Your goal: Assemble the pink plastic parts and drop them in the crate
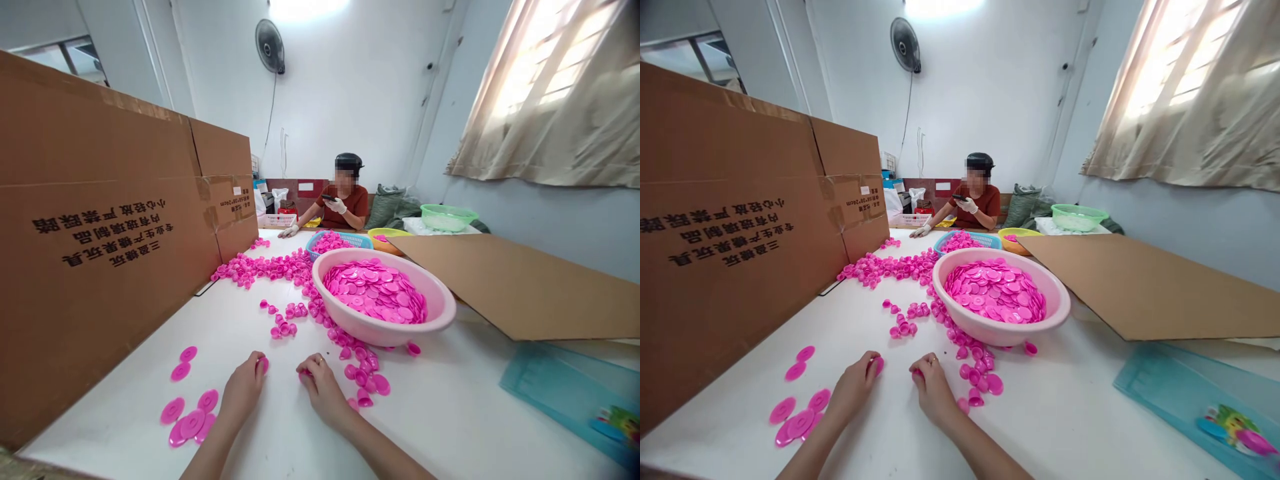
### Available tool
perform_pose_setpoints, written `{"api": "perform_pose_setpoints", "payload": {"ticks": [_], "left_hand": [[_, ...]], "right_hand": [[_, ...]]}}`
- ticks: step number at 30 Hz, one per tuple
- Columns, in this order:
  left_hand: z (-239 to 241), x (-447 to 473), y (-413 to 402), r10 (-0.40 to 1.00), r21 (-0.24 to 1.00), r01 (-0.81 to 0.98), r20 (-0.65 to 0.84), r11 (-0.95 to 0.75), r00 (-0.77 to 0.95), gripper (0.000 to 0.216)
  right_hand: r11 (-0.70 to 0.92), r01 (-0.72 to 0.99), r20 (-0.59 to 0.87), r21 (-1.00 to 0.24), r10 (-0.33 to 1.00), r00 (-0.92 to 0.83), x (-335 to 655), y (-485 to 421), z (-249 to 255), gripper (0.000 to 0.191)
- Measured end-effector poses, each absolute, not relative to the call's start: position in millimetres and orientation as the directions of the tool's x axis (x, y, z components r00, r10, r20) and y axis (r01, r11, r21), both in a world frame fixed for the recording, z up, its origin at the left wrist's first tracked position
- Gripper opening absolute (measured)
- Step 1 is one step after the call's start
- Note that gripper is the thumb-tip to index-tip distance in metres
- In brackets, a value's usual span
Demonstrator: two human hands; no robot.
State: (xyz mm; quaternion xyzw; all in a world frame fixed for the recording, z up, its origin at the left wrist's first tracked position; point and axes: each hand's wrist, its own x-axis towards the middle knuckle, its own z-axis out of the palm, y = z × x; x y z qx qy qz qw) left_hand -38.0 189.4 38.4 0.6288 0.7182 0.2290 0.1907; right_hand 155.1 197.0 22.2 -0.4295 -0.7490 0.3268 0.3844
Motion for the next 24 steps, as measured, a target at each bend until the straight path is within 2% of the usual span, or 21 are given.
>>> {"api": "perform_pose_setpoints", "payload": {"ticks": [3,6,12,17,22,24], "left_hand": [[38.2,-37.1,188.6,0.995,0.621,0.782,0.028,0.055,-0.092,0.027],[38.8,-35.6,188.2,0.997,0.647,0.762,0.037,0.027,-0.067,0.028],[40.1,-32.1,187.9,0.997,0.706,0.709,0.057,-0.002,-0.054,0.031],[40.0,-30.3,188.6,0.994,0.748,0.663,0.086,-0.023,-0.062,0.031],[41.4,-15.4,188.9,0.996,0.888,0.457,0.073,-0.045,-0.044,0.029],[41.5,-4.8,191.5,1.000,0.939,0.342,0.018,-0.024,0.022,0.030]], "right_hand": [[0.440,0.402,0.295,-0.803,0.879,-0.374,153.3,196.5,17.9,0.033],[0.432,0.421,0.281,-0.798,0.884,-0.374,152.2,196.3,13.3,0.029],[0.362,0.478,0.292,-0.800,0.932,-0.216,154.0,197.4,19.7,0.023],[0.395,0.515,0.250,-0.761,0.910,-0.330,154.9,198.7,17.5,0.019],[0.382,0.523,0.221,-0.762,0.912,-0.345,153.8,199.8,5.6,0.020],[0.343,0.513,0.192,-0.787,0.927,-0.323,154.3,198.4,7.1,0.034]]}}
